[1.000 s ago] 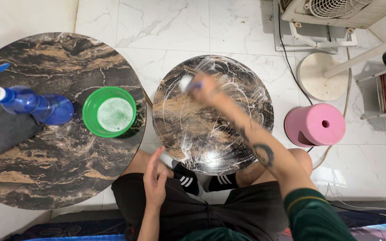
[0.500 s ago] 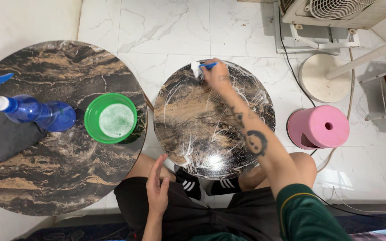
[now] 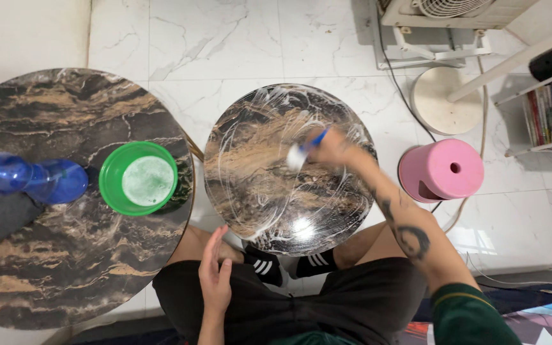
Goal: The person scrubs a round marble-patterned table with a blue toothbrush and soapy water from a green bowl. They repeatedly dip the brush into the bowl and scrub the table surface in circular motions.
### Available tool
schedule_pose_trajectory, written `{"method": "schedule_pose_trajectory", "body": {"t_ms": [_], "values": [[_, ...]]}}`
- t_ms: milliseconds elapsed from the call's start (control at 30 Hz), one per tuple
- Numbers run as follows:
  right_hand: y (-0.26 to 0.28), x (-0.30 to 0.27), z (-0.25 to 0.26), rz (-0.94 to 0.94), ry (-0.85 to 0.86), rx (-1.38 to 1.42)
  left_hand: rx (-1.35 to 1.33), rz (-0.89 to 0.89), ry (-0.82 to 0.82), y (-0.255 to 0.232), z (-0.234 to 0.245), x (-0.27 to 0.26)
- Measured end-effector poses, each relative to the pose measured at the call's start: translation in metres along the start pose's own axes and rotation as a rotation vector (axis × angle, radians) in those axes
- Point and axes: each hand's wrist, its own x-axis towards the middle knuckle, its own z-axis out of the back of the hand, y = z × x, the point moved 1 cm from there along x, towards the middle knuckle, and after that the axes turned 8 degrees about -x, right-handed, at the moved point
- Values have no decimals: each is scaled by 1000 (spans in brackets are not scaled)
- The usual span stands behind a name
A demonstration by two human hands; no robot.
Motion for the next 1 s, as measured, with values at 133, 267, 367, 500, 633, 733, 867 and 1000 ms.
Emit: {"method": "schedule_pose_trajectory", "body": {"t_ms": [133, 267, 367, 500, 633, 733, 867, 1000], "values": [[-46, 14, 25, -93, -829, -87, 17, -32, 15, 2, -8, -3], [-7, -21, -46, -19, -503, -382, -18, -32, 6, 6, -14, -5], [45, -101, -106, 534, -535, -292, -15, -21, 21, 8, -19, -7], [39, -128, -111, 515, -240, -67, -41, -39, 65, 6, -24, -4], [-48, -78, -46, 189, -375, -196, -22, -60, 91, 1, -24, -5], [-100, -39, 9, -34, -733, -81, -23, -82, 89, 0, -26, -9], [-100, -34, 10, -123, -899, -309, -35, -98, 71, 1, -30, -14], [-29, -85, -63, 58, -503, -665, -23, -80, 81, 4, -34, -13]]}}
